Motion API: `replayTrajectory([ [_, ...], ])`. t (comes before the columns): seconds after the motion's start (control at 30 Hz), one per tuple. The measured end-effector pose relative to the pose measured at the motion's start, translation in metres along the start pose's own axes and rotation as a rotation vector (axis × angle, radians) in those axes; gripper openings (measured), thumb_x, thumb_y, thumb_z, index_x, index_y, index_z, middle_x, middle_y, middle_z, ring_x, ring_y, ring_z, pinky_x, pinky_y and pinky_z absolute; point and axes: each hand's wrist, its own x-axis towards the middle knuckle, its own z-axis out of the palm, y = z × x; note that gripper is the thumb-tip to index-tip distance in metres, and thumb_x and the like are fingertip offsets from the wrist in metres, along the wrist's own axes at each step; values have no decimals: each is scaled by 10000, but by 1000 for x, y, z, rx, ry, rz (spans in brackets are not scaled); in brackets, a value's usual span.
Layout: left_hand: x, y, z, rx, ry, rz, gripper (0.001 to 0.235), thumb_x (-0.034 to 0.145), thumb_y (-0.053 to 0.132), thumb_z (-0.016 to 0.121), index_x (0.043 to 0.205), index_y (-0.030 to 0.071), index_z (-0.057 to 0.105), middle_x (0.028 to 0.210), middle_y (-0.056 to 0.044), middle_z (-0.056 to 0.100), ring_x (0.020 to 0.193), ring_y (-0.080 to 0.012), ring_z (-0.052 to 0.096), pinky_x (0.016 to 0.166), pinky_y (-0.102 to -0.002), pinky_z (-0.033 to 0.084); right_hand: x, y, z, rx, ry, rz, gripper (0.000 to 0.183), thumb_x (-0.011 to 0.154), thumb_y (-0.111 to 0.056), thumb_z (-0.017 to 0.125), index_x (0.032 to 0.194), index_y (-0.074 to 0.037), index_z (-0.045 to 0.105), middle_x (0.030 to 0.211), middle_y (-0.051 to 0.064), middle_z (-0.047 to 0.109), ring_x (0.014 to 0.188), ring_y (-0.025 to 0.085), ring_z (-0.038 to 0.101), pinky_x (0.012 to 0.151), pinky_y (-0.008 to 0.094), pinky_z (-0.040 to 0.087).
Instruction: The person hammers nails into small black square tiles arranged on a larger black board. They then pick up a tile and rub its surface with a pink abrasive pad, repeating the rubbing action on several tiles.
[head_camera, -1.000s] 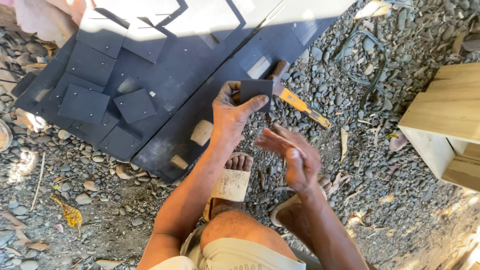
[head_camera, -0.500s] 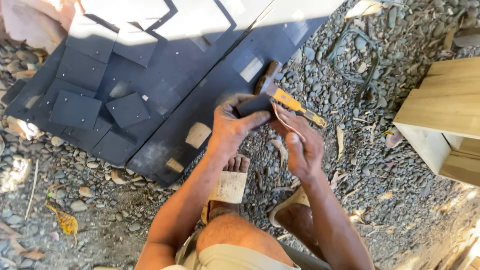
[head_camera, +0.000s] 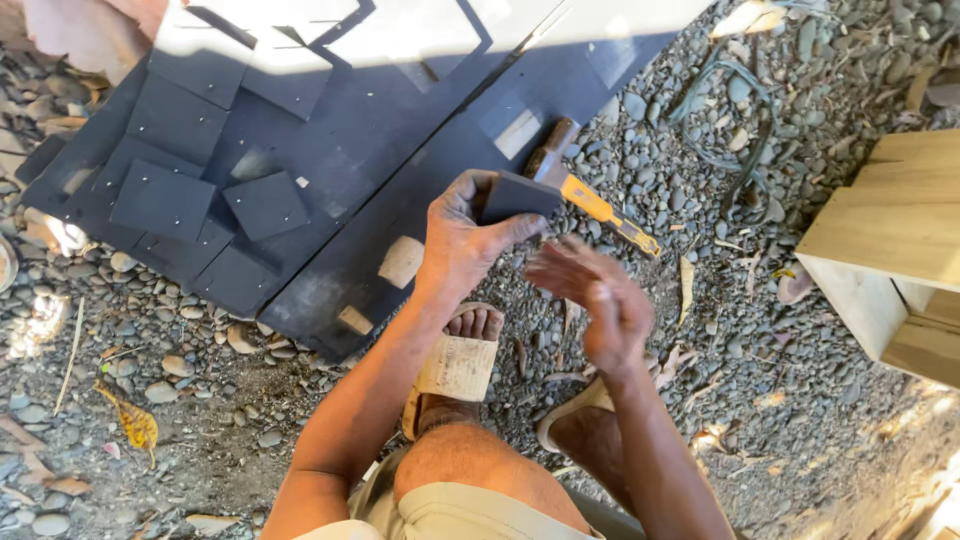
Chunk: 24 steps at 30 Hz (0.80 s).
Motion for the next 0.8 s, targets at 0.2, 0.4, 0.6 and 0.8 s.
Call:
replayTrajectory([
  [0.2,-15,0,11,44,-189,-175,368,851,125,847,1176,9,721,1021,-49,761,900,-94,701,809,-254,604,31,-11,-28,-75,-65,-294,429,1122,-122,358,1493,53,484,1458,227,608,1378,357,627,1262,495,498],
  [0.4,-14,-7,5,-149,-60,-150,318,883,104,825,1161,-9,719,1037,-61,753,901,-100,703,813,-256,602,16,-1,-8,-538,-82,-416,366,1158,-167,425,1453,-6,569,1495,197,610,1366,321,613,1165,418,484],
  [0.6,-19,-16,-11,-13,-23,-146,292,943,144,788,1184,-13,738,1009,-53,739,890,-96,661,783,-242,561,13,-13,-19,67,-51,-123,392,1129,-211,404,1389,6,602,1322,146,698,1209,286,737,1069,406,649],
  [0.8,-9,-11,-1,-116,12,-105,339,984,139,736,1280,-20,694,1113,-68,743,971,-128,685,864,-298,588,26,-24,-17,-536,-143,-359,313,1143,-143,463,1354,18,629,1357,211,689,1209,346,715,1001,413,620],
])
